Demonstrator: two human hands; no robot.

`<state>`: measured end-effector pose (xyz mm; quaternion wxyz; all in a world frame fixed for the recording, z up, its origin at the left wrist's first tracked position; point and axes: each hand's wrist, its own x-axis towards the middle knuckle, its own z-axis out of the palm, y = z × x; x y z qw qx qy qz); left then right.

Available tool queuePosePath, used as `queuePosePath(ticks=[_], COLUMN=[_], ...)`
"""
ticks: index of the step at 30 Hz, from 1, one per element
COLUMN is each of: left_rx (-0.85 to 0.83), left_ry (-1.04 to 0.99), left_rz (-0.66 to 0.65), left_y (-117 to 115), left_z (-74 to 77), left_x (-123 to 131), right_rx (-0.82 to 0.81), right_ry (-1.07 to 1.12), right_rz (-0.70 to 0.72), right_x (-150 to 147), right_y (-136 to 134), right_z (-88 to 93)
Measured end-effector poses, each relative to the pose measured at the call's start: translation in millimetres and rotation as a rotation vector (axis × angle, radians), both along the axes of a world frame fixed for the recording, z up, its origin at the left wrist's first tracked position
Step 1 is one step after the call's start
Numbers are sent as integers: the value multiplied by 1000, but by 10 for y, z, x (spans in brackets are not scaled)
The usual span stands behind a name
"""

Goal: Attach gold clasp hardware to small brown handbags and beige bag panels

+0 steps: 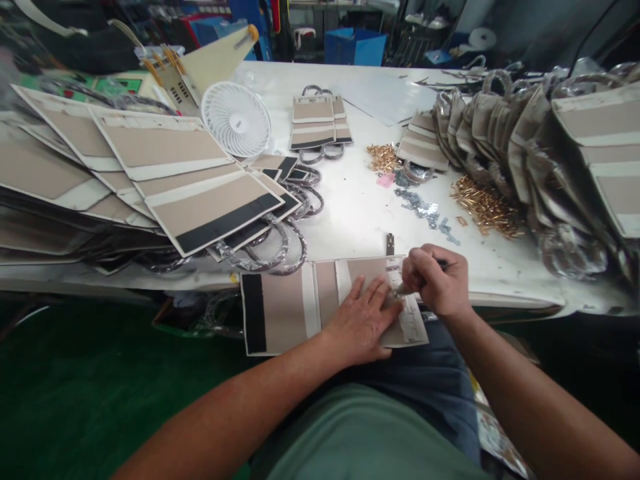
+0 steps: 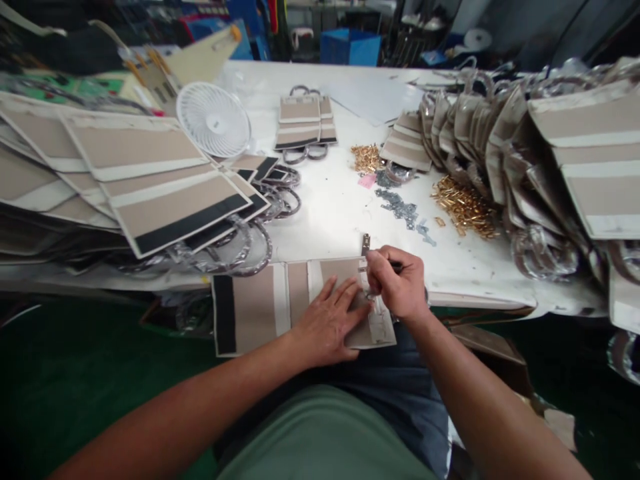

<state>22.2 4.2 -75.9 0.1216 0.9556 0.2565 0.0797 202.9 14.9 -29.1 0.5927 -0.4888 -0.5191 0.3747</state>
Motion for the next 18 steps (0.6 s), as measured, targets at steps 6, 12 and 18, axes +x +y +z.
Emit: queuePosePath(ticks=[6, 12, 18], left_rx=[-12, -18, -12], left_ry=[-26, -23, -17], left_rz=[-5, -4, -18], left_y=[-5, 0, 1], left_z=[-41, 13, -10], left_x=[9, -3, -15], right_rx=[25, 43, 160], right_ry=[-121, -188, 114], right_rz=[130, 79, -14], right_x=[-63, -43, -47], right_y=[32, -42, -11], right_z=[69, 25, 129])
